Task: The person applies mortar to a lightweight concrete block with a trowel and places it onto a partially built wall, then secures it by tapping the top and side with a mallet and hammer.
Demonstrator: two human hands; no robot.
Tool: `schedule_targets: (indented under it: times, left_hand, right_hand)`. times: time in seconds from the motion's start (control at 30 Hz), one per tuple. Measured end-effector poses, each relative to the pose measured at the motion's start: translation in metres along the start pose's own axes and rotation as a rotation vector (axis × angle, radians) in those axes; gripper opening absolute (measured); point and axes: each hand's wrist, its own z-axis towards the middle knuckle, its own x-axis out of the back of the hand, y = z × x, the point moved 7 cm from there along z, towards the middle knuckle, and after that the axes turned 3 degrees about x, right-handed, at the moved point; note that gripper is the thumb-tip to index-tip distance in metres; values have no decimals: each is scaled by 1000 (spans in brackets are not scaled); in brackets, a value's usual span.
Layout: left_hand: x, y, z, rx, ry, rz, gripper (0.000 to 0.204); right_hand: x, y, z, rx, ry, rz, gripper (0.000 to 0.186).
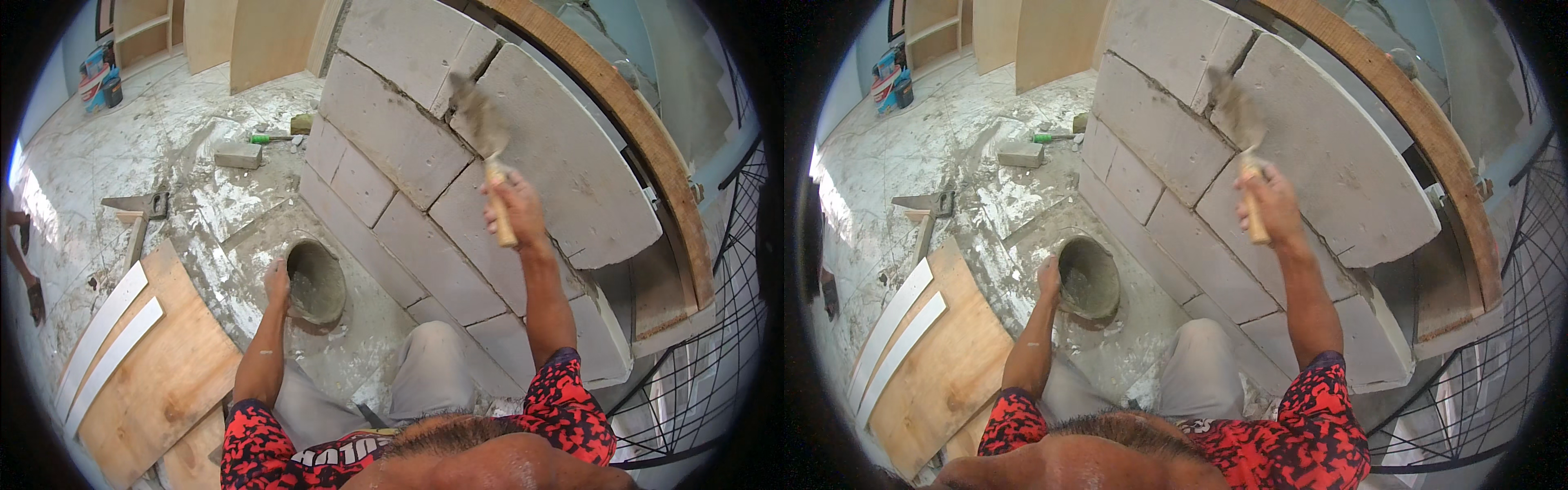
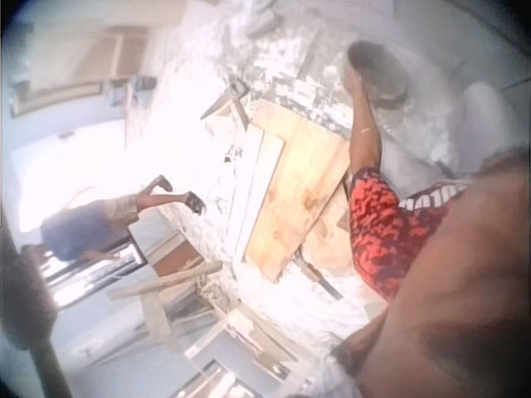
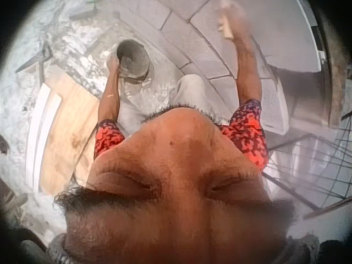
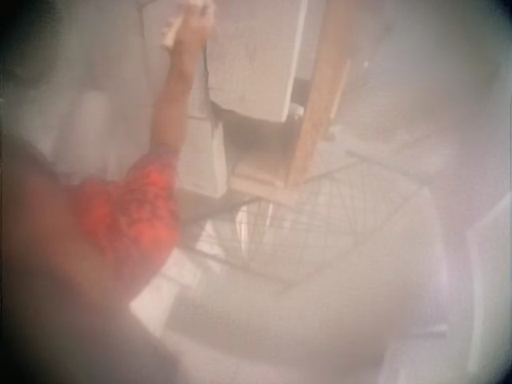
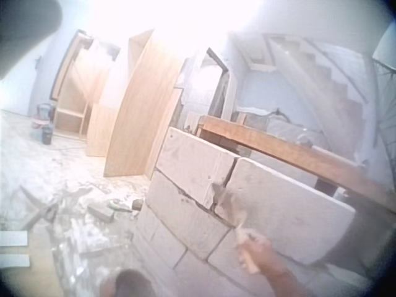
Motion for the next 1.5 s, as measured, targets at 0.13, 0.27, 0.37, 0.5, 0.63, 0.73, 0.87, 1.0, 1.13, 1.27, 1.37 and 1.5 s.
schedule_targets:
  times: [0.13,0.27,0.37,0.5,0.63,0.73,0.87,1.0,1.13,1.27,1.37,1.5]
  left_hand:
    - [-5,-3,-2,-48,-51,111,38]
    - [0,-1,1,-76,-21,64,35]
    - [-6,11,-13,-75,-52,42,35]
    - [-10,38,-17,-71,-130,-162,31]
    - [5,57,-28,-7,-120,-313,27]
    - [3,61,-37,-19,-131,-138,26]
    - [-10,48,-30,-44,-139,-131,26]
    - [-26,25,-16,-49,-194,-71,25]
    - [-27,-4,-7,48,-223,-210,23]
    - [-21,12,-15,-85,-202,-155,23]
    - [-10,24,-21,-34,-128,-226,27]
    - [-6,61,-42,-159,-183,-55,35]
  right_hand:
    - [10,-36,-18,199,131,56,36]
    - [-3,16,-39,220,24,-183,37]
    - [-11,111,-69,-236,-224,-630,36]
    - [-18,186,-92,98,-317,-821,45]
    - [6,184,-96,-111,-97,-687,50]
    - [48,150,-116,-287,126,-330,49]
    - [87,100,-149,-215,239,-299,45]
    - [105,108,-195,-25,535,-214,48]
    - [137,135,-231,9,688,-339,47]
    - [158,134,-237,156,771,-452,41]
    - [118,127,-196,258,486,-807,37]
    - [12,150,-145,105,-164,-1099,49]
